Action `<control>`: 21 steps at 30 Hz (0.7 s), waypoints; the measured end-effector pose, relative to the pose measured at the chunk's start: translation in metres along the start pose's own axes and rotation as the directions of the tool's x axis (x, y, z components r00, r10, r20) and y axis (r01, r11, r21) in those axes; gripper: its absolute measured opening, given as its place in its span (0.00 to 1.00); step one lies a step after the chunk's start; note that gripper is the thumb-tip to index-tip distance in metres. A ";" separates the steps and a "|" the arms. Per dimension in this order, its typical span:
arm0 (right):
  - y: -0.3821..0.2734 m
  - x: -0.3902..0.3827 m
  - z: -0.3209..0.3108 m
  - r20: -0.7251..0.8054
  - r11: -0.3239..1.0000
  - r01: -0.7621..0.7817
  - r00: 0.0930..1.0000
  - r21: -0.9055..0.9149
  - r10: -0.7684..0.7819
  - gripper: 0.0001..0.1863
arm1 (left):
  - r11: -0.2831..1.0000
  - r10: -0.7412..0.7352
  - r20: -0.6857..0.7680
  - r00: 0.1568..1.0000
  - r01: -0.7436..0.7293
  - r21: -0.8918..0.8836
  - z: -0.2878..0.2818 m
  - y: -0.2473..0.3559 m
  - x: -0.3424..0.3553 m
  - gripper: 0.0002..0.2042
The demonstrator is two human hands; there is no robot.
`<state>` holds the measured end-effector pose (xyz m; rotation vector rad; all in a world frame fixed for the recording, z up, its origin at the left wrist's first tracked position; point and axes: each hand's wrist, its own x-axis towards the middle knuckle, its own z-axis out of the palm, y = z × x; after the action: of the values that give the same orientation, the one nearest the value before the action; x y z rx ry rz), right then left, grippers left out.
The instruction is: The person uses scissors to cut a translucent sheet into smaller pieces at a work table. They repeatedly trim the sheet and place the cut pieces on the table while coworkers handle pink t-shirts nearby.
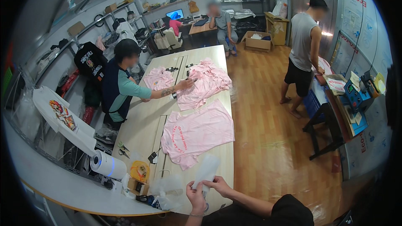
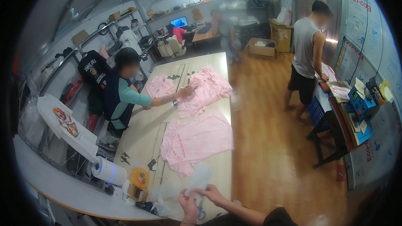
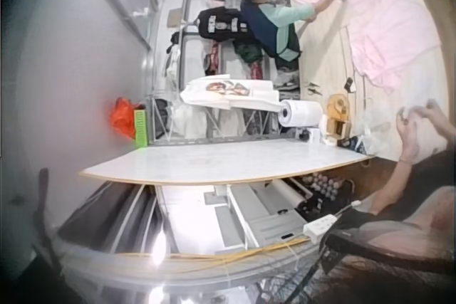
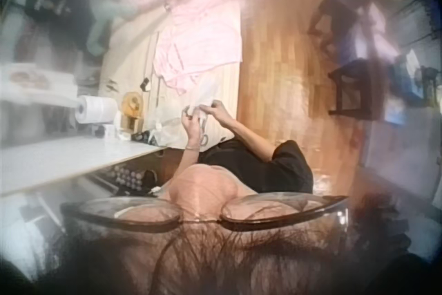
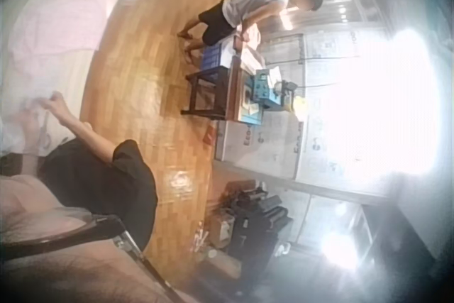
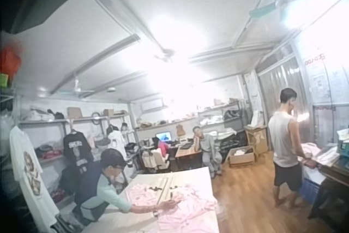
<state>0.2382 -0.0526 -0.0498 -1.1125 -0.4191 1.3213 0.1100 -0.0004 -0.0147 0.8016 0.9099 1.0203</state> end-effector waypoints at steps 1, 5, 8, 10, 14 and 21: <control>0.002 0.002 -0.001 -0.019 1.000 0.000 1.000 0.018 0.000 0.21 | 0.998 -0.016 0.039 0.999 0.014 0.054 -0.003 0.002 0.002 0.18; 0.003 0.005 -0.013 0.036 0.986 0.031 0.999 -0.164 -0.025 0.21 | 0.953 -0.132 0.222 0.966 0.062 0.296 -0.021 0.026 0.011 0.22; 0.003 0.010 -0.026 0.150 0.892 0.160 0.983 -0.423 -0.105 0.21 | 0.909 -0.257 0.333 0.907 0.109 0.403 -0.039 0.046 0.027 0.24; -0.013 0.011 -0.030 0.236 0.801 0.230 0.965 -0.552 -0.115 0.21 | 0.880 -0.335 0.404 0.851 0.130 0.456 -0.040 0.050 0.035 0.23; -0.043 0.012 -0.015 0.410 0.843 0.250 0.911 -0.477 -0.039 0.20 | 0.873 -0.396 0.455 0.797 0.174 0.455 -0.039 0.067 0.028 0.17; -0.024 0.016 -0.009 0.257 0.974 0.137 0.963 -0.182 -0.087 0.24 | 0.950 -0.189 0.301 0.935 0.098 0.295 -0.031 0.033 0.010 0.13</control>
<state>0.2628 -0.0381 -0.0390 -1.0722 -0.8026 1.3430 0.0732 0.0238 -0.0003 1.0853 0.8189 0.6119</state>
